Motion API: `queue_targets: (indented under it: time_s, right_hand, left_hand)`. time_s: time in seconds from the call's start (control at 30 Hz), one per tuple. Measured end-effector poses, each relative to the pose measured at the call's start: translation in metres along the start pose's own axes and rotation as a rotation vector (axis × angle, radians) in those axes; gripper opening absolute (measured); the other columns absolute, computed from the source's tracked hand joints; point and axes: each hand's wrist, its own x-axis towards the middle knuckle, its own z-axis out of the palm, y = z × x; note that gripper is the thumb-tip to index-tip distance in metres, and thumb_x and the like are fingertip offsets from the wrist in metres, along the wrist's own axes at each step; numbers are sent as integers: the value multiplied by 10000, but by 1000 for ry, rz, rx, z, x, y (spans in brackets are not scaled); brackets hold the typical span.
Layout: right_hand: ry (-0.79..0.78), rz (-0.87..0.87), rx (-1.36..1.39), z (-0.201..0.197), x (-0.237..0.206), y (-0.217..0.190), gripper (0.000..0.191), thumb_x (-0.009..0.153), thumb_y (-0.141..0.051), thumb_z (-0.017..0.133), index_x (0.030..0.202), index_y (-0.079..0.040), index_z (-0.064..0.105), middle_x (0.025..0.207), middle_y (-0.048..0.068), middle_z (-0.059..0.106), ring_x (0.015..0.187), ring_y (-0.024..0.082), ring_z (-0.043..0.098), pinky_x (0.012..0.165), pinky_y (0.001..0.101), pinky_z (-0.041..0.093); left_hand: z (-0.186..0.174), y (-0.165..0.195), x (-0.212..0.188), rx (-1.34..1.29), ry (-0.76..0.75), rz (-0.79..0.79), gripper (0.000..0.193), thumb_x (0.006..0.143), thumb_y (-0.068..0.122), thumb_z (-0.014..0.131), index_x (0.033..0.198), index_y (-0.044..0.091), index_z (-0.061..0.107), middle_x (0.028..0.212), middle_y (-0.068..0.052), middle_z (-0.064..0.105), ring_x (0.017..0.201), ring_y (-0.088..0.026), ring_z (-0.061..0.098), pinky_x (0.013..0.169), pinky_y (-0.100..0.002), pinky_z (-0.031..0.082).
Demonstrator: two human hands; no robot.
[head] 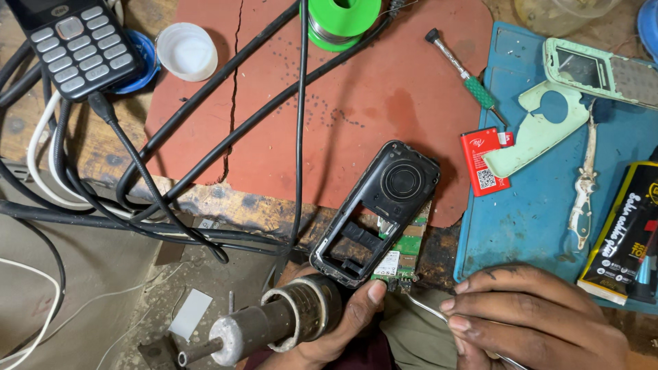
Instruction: The person repairs a disassembled mobile phone on a cluttered workbench. They use tweezers to adjust components on the circuit board, clean the board with a cotton swab, insert a battery, and connect a charging cable. The phone screen lights up and shows a charging icon.
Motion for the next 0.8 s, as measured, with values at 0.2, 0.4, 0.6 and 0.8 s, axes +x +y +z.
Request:
queue_targets:
  time_s: [0.2,0.4,0.6,0.8]
  right_hand:
    - [39,20,26,5,3,-3,234,807,-143,840,977,-125,679,930,25,768,973,206,765,873,378,629]
    - [104,88,-2,9,1,-8,200,793,-144,844,934,-146,701,916,-5,763,964,194,763,880,376,633]
    - [108,100,-22,10,0,-8,195,800,-156,839,938,-154,703,918,-13,766,965,189,761,886,376,632]
    - [91,76,-16,9,2,-7,189,805,-162,833,936,-150,697,922,-10,766,970,194,758,888,386,627]
  left_hand:
    - [2,-1,2,77,29,8,130,834,155,831,793,95,724,685,19,707,579,-108,627,524,-293,531]
    - [1,6,2,27,-14,96,104,833,124,818,833,93,719,688,21,720,600,-106,667,559,-281,567]
    - [2,7,3,5,-8,39,114,829,125,823,852,81,720,707,-5,718,619,-128,667,577,-301,564]
    - [3,5,2,22,-4,45,115,827,126,825,858,81,723,721,-10,719,634,-133,669,590,-306,565]
